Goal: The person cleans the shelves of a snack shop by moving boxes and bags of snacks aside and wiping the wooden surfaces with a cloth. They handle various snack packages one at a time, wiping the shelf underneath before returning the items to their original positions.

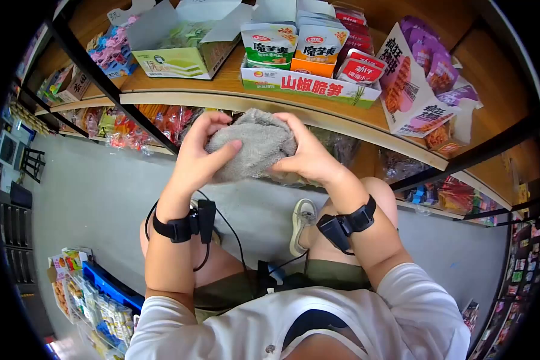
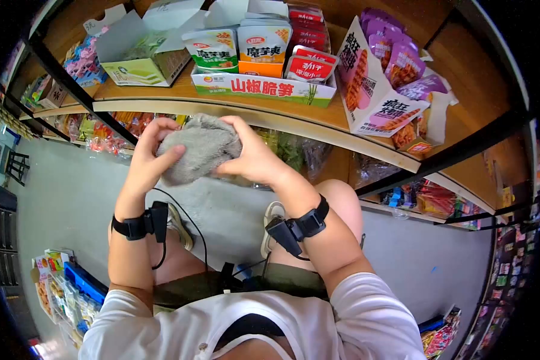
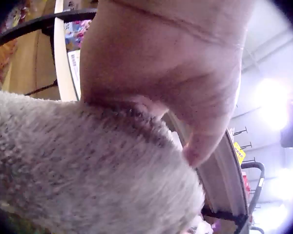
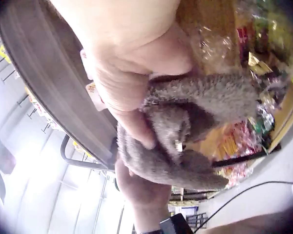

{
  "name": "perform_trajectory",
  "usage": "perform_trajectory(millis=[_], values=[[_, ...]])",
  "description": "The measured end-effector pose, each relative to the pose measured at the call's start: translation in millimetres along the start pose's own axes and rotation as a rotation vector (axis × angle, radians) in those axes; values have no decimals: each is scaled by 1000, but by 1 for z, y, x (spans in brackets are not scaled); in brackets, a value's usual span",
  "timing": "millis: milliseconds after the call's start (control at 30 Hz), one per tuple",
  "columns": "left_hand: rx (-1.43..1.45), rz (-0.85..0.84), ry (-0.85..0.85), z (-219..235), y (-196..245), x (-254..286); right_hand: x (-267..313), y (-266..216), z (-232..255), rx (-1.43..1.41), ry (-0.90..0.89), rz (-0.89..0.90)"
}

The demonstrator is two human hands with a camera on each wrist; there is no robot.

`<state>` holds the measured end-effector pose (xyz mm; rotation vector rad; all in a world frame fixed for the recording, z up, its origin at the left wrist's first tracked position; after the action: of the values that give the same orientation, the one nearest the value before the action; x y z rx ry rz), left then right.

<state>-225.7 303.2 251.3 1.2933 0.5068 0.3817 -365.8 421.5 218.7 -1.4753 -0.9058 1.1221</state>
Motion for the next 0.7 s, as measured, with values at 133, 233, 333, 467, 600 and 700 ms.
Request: perform_trajectory(millis=[133, 233, 333, 467, 600, 700], values=[[-88, 57, -304, -18, -5, 10, 7, -24, 5, 666, 76, 409], [133, 277, -548, -41, -4, 26, 11, -50, -19, 698, 38, 631], [46, 220, -370, -38, 3, 38, 14, -61, -39, 785, 173, 659], [214, 177, -133, -21, 5, 56, 19, -39, -31, 721, 330, 358], [573, 253, -19, -12, -6, 75, 19, 1, -48, 517, 288, 28], [809, 156, -38, -11, 2, 86, 29, -8, -68, 445, 215, -111]])
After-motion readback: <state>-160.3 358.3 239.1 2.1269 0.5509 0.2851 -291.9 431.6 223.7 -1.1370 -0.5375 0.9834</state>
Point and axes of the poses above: each hand's wrist, its own x-axis away from the middle knuckle, its own z-axis out of the back of the hand, y = z × x, the point moved 5 cm from there along -x, towards the middle knuckle, and after that the axes turned 3 degrees about z, right-handed, at the moved point
